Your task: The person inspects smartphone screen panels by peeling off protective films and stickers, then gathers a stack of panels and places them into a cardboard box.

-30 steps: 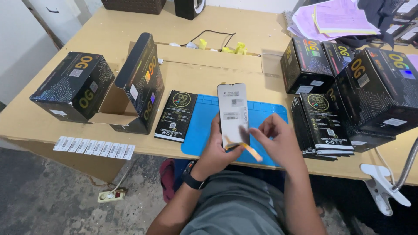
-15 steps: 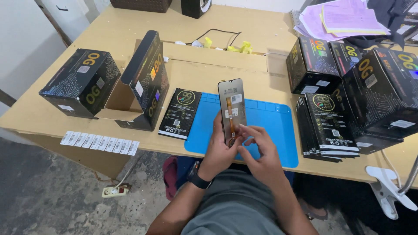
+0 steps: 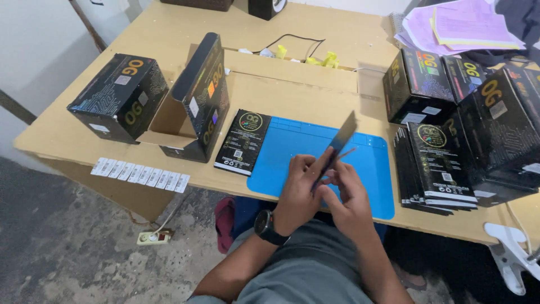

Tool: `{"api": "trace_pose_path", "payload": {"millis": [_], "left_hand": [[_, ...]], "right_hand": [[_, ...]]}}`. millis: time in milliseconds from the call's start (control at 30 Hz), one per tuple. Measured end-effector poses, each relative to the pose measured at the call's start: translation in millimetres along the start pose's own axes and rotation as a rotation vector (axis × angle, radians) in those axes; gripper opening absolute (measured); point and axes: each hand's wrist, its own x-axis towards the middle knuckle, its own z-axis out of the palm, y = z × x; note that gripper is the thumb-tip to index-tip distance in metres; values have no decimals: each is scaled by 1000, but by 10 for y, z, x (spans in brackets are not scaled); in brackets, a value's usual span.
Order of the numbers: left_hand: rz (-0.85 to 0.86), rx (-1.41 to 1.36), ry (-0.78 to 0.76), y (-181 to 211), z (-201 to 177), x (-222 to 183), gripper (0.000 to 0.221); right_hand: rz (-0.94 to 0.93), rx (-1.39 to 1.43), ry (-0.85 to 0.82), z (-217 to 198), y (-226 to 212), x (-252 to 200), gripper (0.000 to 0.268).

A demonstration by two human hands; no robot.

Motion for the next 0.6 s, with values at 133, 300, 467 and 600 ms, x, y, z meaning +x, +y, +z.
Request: {"api": "trace_pose_path", "payload": {"millis": [133,300,467,600], "left_hand": [[95,161,12,251,-92,68,48],[78,59,-284,154,-299,9,54],[0,290,-163,63,-849,13,41],[-206,259,2,318,-1597,-150,30]], "right_hand": [[45,-69,64,-140,227,-80,52],[146,20,251,-384,549,-74,25],[242,88,338,-499,806,-207,23],[323,80,368,-496,833,-253,26]]}}
